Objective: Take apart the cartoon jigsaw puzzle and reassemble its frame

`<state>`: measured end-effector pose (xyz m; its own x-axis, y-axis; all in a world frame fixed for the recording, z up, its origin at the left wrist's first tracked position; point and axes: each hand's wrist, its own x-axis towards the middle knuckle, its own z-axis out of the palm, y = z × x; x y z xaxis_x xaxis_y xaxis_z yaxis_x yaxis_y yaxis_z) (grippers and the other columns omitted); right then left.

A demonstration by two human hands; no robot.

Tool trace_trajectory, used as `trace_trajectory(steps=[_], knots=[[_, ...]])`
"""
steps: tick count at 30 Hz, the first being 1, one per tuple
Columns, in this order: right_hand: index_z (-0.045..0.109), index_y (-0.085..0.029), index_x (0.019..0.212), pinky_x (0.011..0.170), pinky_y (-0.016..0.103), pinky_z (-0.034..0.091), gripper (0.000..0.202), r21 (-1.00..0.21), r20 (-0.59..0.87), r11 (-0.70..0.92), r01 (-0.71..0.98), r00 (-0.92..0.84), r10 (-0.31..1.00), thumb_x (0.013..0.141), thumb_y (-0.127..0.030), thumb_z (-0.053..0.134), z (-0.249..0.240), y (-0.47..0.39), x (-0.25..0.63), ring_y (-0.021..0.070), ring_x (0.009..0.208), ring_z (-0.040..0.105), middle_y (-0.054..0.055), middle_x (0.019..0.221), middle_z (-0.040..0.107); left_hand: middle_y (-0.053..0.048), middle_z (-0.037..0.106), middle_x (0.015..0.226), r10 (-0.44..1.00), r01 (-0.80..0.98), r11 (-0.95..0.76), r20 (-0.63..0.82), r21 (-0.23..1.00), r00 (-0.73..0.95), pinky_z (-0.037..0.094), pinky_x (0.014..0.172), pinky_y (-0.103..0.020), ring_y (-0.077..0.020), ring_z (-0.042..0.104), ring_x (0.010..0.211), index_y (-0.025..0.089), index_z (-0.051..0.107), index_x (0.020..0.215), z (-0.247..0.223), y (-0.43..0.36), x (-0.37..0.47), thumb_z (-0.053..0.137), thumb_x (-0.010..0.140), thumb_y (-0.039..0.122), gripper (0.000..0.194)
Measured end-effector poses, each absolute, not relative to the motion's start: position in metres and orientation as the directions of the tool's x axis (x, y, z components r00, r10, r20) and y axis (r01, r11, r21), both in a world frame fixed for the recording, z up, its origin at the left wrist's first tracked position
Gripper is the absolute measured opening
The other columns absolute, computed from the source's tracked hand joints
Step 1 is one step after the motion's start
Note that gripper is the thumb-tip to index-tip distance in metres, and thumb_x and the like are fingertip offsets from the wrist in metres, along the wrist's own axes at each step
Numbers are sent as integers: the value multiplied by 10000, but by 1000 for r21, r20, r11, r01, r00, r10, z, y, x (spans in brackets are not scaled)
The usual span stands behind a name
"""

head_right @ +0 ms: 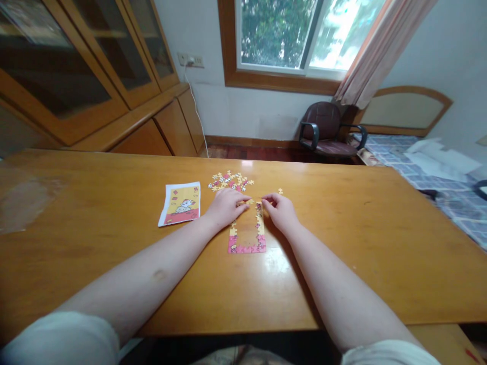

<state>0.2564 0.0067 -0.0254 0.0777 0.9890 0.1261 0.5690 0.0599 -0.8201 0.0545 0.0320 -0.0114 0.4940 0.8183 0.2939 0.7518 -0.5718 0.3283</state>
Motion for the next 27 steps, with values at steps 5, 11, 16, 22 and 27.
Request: trace_trajectory(steps=[5,11,16,22,27], knots=[[712,-192,823,665,268,431,170,-595,117,90,799,-25,993,801,-318,599,-17,6,260,151,689,579,31,750,679,-16,733,978,835,783,-549,239,291,497,368,873,-401,-239,587,970,285,731,1010,-13,33,59,620,839,393,231],[719,-199,837,708,262,438,159,-521,102,123,845,-82,991,782,-333,654,-18,7,257,157,760,594,45,824,677,-31,724,951,845,799,-535,177,274,505,366,863,-397,-235,576,962,302,737,996,-13,34,67,588,849,391,228],[718,-200,839,706,264,438,171,-520,107,127,845,-83,991,790,-349,651,-20,7,257,159,761,594,43,817,671,-31,720,928,847,803,-531,202,271,492,370,867,-416,-247,567,954,318,738,974,-15,35,70,582,850,387,212],[722,-199,839,717,268,434,188,-520,107,141,842,-99,989,807,-365,642,-20,8,255,159,762,587,48,823,672,-37,718,938,852,820,-521,202,238,483,373,872,-414,-246,557,959,316,731,986,-19,37,71,584,853,391,211],[724,-200,850,729,264,430,193,-517,113,154,842,-111,987,820,-368,634,-22,9,256,155,767,589,43,825,673,-38,705,980,851,813,-524,195,253,488,369,891,-413,-247,549,990,302,715,1022,-22,39,70,591,854,394,228]])
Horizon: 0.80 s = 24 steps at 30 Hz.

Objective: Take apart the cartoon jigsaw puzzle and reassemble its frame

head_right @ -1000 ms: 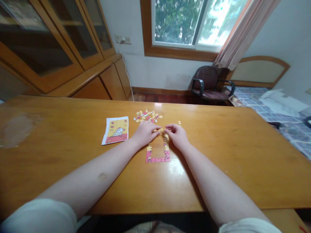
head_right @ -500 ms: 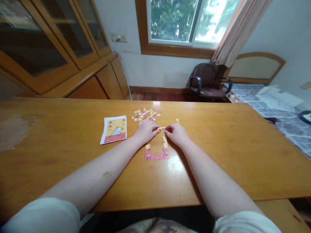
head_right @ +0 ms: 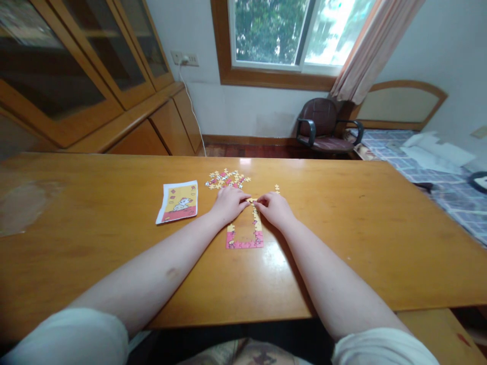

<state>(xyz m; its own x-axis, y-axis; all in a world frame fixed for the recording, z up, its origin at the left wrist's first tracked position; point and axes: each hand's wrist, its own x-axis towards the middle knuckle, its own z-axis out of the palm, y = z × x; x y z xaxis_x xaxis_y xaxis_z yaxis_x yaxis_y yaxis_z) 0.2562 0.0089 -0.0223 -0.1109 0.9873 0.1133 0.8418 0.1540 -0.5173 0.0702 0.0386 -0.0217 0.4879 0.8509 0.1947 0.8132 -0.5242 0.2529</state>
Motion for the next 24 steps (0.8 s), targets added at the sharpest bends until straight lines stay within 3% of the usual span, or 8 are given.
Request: trace_trajectory(steps=[4,11,24], knots=[[719,-198,868,771,268,441,180,-521,139,169,837,-112,984,820,-352,638,-22,8,257,160,803,599,46,851,672,-42,687,1043,851,806,-523,224,276,475,368,916,-421,-254,537,1014,280,687,1084,-19,36,68,621,834,387,280],[732,-208,930,817,267,445,181,-494,168,217,842,-152,974,848,-275,585,-19,3,256,169,852,610,52,893,665,-48,688,994,812,780,-572,311,253,494,337,956,-452,-249,522,995,268,739,941,-16,30,62,553,872,294,200],[735,-236,1039,821,264,434,256,-412,134,282,866,-249,959,879,-272,537,-13,-2,251,169,847,604,58,899,647,-61,693,995,838,817,-526,305,236,452,379,916,-423,-250,553,986,232,713,959,-13,25,58,497,864,209,237]])
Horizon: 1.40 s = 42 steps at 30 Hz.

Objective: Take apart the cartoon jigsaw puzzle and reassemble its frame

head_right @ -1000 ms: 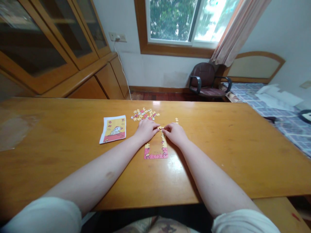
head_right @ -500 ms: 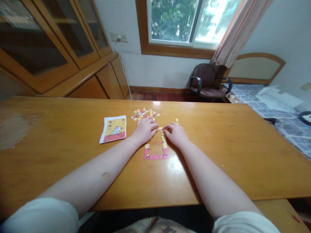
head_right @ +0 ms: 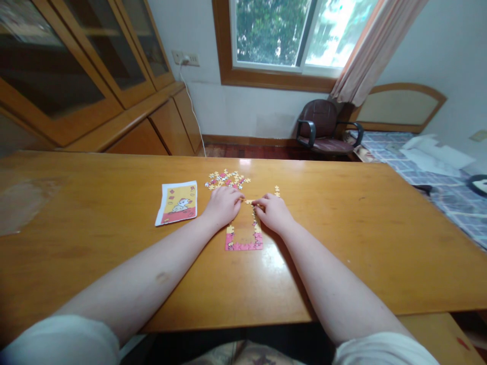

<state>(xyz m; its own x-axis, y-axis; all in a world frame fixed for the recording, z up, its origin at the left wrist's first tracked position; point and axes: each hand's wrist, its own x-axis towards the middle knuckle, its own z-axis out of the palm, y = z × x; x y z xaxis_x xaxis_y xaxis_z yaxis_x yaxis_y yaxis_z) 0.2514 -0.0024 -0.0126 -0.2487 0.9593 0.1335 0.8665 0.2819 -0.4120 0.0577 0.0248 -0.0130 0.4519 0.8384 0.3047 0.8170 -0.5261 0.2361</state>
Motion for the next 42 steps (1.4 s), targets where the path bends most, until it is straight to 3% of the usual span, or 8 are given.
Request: trace_trajectory(steps=[8,12,15,21,26,32,37,42], knots=[[720,-188,1003,867,328,423,285,-295,198,8,955,53,979,853,-164,479,-10,12,279,231,954,616,103,1035,680,-95,697,926,898,933,-349,315,82,308,385,862,-437,-282,562,954,207,693,911,30,13,26,442,891,244,254],[713,-186,1013,861,335,423,322,-291,203,-112,950,175,963,857,-148,434,-16,21,297,241,990,615,107,1047,691,-117,696,895,955,978,-191,248,88,165,398,838,-484,-328,586,925,199,704,893,58,10,10,492,860,307,240],[709,-183,1022,876,347,426,335,-326,183,-141,935,209,961,867,-149,414,-19,24,302,248,1017,615,106,1076,694,-107,699,911,949,955,-286,162,75,271,436,819,-438,-309,607,915,199,711,903,48,10,-1,516,836,302,230],[703,-193,1054,907,349,436,324,-350,164,-68,934,133,978,853,-151,452,-18,23,296,245,1050,617,97,1124,691,-62,719,964,905,885,-401,251,237,343,473,831,-359,-231,627,917,213,705,937,3,19,-19,419,892,284,298],[718,-209,1032,859,341,449,273,-288,150,-36,957,82,985,852,-219,512,-18,23,294,238,972,640,97,1054,716,-52,701,1045,836,777,-548,248,309,490,449,911,-366,-213,603,985,209,690,1007,-4,24,-12,489,887,338,267],[713,-202,1024,815,320,451,268,-281,95,-61,958,91,991,846,-332,559,-12,20,288,228,903,646,77,938,728,-73,637,1161,802,737,-597,211,318,558,410,961,-423,-250,551,1066,230,641,1161,-8,20,-2,536,855,504,423],[700,-193,1083,898,323,442,315,-326,136,-29,945,78,988,857,-193,480,-12,20,295,223,1013,624,94,1128,687,-77,591,1235,795,726,-602,161,332,585,392,992,-424,-267,515,1127,239,597,1235,-11,23,-7,550,837,524,491],[687,-188,1129,884,308,467,346,-431,112,19,902,33,993,813,-152,551,-16,21,304,207,959,636,93,1103,691,-68,553,1306,797,732,-592,112,337,593,377,1018,-424,-272,479,1186,250,542,1297,-11,26,-11,588,796,552,587]])
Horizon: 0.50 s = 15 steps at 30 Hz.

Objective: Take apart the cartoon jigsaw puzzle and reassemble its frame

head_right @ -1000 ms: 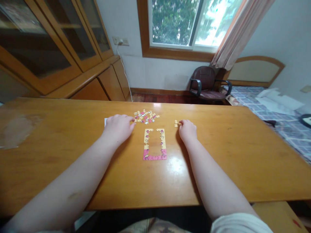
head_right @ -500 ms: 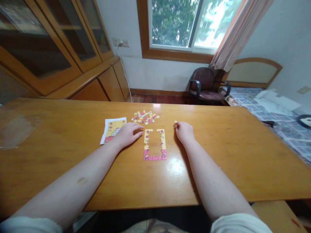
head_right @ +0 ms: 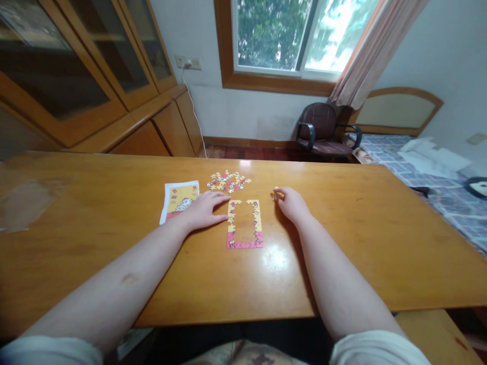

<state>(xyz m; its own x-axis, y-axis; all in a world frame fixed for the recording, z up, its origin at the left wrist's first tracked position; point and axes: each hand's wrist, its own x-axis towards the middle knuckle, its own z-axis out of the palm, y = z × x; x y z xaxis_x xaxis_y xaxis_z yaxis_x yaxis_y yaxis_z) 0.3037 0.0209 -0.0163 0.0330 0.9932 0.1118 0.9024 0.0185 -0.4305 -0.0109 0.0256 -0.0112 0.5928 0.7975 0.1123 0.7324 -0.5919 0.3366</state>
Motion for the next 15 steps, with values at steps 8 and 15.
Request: trace_trajectory(steps=[8,15], knots=[[729,-205,1011,849,298,471,215,-459,84,44,887,-6,996,837,-213,603,-18,22,302,193,913,639,66,1008,715,-66,555,1300,790,715,-592,91,372,606,378,1022,-416,-269,479,1187,246,545,1296,-15,31,-12,596,784,561,603],[719,-194,1028,876,303,458,223,-396,110,115,911,-78,991,852,-238,590,-20,24,305,207,950,626,86,1034,680,-71,542,1315,788,714,-598,104,364,607,351,1052,-429,-277,448,1217,233,569,1283,-15,31,-12,603,763,603,638]])
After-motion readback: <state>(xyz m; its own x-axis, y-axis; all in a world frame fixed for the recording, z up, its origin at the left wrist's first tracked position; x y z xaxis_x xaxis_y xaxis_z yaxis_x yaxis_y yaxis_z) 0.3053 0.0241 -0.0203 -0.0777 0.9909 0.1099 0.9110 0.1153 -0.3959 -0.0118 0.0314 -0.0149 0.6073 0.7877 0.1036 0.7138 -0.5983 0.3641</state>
